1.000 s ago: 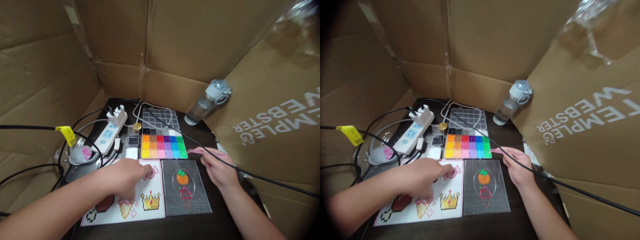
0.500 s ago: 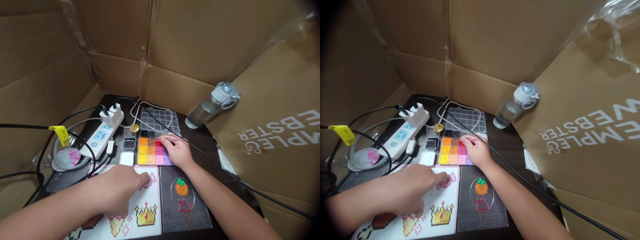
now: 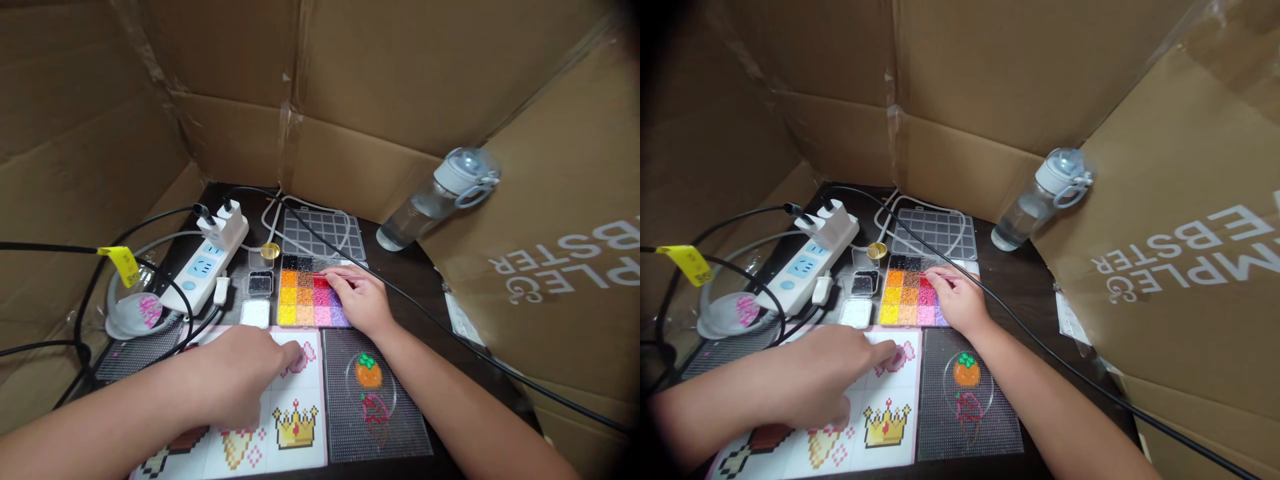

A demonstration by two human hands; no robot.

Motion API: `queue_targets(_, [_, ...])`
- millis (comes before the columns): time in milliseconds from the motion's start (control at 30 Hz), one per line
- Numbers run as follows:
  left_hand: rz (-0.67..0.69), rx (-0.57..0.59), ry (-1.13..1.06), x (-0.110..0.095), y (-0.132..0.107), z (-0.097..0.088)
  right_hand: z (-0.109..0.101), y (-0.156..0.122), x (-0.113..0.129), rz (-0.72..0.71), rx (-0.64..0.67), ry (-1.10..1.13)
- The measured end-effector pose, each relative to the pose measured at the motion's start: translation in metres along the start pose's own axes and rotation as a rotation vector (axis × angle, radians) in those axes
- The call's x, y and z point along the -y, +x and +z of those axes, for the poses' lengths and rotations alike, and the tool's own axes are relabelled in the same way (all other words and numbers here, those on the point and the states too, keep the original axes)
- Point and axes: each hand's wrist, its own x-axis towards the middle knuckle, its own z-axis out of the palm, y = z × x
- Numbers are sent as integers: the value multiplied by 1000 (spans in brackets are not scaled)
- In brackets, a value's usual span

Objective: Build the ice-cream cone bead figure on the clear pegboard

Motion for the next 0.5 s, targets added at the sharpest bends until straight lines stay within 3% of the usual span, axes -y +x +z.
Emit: queue_targets(500, [-2, 15, -14, -2, -3, -4, 2, 2, -1, 8, 8, -29])
